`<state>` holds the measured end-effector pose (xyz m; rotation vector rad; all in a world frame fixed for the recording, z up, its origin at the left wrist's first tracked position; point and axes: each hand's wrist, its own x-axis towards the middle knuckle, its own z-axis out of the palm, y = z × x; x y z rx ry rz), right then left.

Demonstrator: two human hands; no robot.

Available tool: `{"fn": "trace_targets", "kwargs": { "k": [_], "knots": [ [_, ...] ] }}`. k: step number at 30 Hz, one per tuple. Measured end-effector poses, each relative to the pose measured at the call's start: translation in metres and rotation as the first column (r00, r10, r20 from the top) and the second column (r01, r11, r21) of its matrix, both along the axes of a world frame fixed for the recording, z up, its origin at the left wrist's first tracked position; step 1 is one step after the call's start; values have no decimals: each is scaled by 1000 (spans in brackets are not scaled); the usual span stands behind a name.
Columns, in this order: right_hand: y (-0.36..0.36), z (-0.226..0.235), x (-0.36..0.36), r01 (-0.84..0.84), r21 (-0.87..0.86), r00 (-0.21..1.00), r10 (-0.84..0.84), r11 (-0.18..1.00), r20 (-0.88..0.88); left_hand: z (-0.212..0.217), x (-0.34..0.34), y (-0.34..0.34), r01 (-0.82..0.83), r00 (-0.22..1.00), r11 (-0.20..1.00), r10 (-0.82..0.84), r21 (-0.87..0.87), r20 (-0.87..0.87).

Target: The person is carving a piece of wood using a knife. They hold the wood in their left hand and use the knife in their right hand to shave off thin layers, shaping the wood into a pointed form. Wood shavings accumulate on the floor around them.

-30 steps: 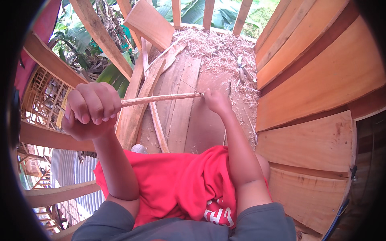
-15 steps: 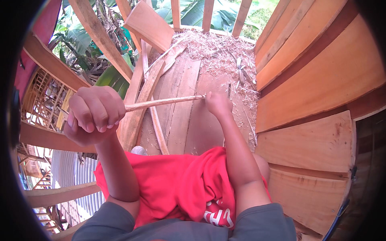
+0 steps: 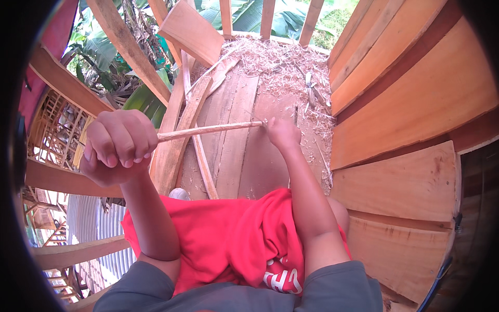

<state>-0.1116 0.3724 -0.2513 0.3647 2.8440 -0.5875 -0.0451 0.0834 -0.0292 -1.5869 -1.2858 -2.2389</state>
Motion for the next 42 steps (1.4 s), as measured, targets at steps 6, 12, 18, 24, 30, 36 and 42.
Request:
{"fn": "trace_targets", "kwargs": {
  "k": [6,12,18,24,30,36,42],
  "knots": [
    [12,-6,5,70,-28,997,-69,997,40,1,4,5,18,1000,1000,-18,24,21],
    [13,-6,7,68,12,995,-68,998,67,-1,-1,-2,47,998,999,-48,28,46],
    [27,-42,-3,-71,-51,997,70,996,-21,-4,-2,2,27,999,999,-28,46,26],
    [0,-4,-5,-114,-281,987,142,953,81,-1,-1,-1,11,1000,1000,-10,18,-17],
    [-19,2,11,47,-66,999,-48,997,-12,-7,-5,-9,-15,999,999,13,48,35],
    [2,-33,2,145,-210,986,-160,967,-54,-11,-3,-3,-224,949,941,150,254,279],
    [-11,-30,8,138,-289,975,-182,947,-130,-11,1,-5,-159,967,965,110,207,229]
  ]
}}
